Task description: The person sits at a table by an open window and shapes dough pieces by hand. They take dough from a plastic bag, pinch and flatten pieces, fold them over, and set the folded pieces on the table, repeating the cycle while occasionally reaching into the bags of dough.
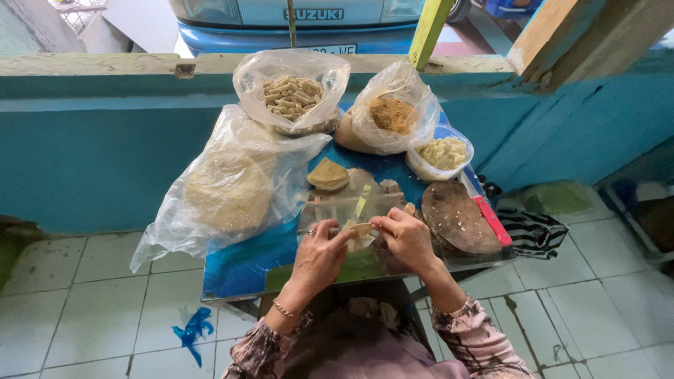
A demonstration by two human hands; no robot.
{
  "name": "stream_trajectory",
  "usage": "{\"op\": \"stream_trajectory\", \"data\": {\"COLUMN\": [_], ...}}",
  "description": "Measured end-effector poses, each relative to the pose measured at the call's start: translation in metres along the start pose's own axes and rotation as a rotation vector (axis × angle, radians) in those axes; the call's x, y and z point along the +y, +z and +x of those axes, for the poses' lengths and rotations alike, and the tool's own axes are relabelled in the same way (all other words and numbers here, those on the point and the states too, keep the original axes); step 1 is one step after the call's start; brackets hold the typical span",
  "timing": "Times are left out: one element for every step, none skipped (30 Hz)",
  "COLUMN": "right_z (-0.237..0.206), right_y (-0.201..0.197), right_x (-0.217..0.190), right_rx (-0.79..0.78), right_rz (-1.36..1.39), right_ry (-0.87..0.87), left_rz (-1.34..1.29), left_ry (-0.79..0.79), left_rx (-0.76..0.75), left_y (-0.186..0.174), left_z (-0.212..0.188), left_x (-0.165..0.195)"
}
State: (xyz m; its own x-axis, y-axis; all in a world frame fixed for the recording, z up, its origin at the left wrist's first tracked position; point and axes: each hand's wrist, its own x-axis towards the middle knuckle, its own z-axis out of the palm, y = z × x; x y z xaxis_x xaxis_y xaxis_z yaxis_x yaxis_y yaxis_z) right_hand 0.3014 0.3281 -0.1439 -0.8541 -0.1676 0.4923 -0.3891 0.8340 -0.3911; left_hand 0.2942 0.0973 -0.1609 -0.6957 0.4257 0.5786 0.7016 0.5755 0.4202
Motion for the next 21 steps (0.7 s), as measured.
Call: {"op": "stream_trajectory", "data": {"right_z": [-0.002, -0.003, -0.005, -0.005, -0.006, -0.008, -0.009, -0.009, -0.01, -0.01, -0.01, -0.011, -0.012, -0.012, -0.013, -0.013, -0.013, -0.013, -0.012, -0.009, -0.005], "right_y": [-0.001, -0.003, -0.005, -0.007, -0.009, -0.01, -0.012, -0.013, -0.014, -0.014, -0.015, -0.015, -0.015, -0.015, -0.015, -0.014, -0.013, -0.013, -0.013, -0.012, -0.011], "right_x": [-0.003, -0.005, -0.007, -0.008, -0.009, -0.01, -0.012, -0.013, -0.015, -0.016, -0.017, -0.019, -0.019, -0.02, -0.02, -0.019, -0.018, -0.016, -0.012, -0.009, -0.004], "right_rx": [0.009, 0.016, 0.024, 0.035, 0.045, 0.055, 0.065, 0.069, 0.072, 0.076, 0.092, 0.109, 0.124, 0.132, 0.141, 0.15, 0.153, 0.154, 0.156, 0.143, 0.126], "right_rz": [-0.041, -0.074, -0.108, -0.143, -0.161, -0.179, -0.198, -0.241, -0.285, -0.328, -0.335, -0.343, -0.35, -0.343, -0.337, -0.331, -0.316, -0.301, -0.285, -0.207, -0.129], "right_ry": [-0.038, -0.074, -0.112, -0.151, -0.17, -0.189, -0.206, -0.238, -0.271, -0.305, -0.336, -0.367, -0.4, -0.404, -0.407, -0.408, -0.386, -0.366, -0.346, -0.25, -0.154], "left_rz": [0.014, 0.028, 0.032, 0.037, 0.043, 0.032, 0.02, 0.007, 0.024, 0.041, 0.06, 0.06, 0.061, 0.061, 0.035, 0.008, -0.019, -0.041, -0.062, -0.083, -0.078], "left_ry": [0.003, 0.004, 0.009, 0.016, 0.023, 0.03, 0.037, 0.045, 0.053, 0.061, 0.071, 0.072, 0.071, 0.07, 0.072, 0.075, 0.077, 0.019, -0.04, -0.097, -0.115], "left_rx": [-0.01, -0.017, -0.025, -0.031, -0.035, -0.032, -0.028, -0.026, -0.039, -0.051, -0.064, -0.07, -0.075, -0.079, -0.042, -0.007, 0.029, 0.04, 0.052, 0.061, 0.09], "left_y": [-0.001, -0.001, -0.001, -0.002, -0.002, -0.003, -0.004, -0.004, -0.005, -0.005, -0.005, -0.006, -0.006, -0.007, -0.007, -0.008, -0.009, -0.009, -0.009, -0.008, -0.007], "left_z": [-0.001, -0.002, -0.002, -0.002, -0.002, -0.003, -0.002, -0.002, -0.002, -0.001, -0.001, -0.001, -0.001, -0.002, -0.003, -0.004, -0.005, -0.007, -0.009, -0.011, -0.013], "left_x": [0.0, 0.002, 0.003, 0.003, 0.003, 0.004, 0.004, 0.005, 0.006, 0.007, 0.007, 0.008, 0.008, 0.008, 0.007, 0.007, 0.006, 0.005, 0.004, 0.003, 0.003]}}
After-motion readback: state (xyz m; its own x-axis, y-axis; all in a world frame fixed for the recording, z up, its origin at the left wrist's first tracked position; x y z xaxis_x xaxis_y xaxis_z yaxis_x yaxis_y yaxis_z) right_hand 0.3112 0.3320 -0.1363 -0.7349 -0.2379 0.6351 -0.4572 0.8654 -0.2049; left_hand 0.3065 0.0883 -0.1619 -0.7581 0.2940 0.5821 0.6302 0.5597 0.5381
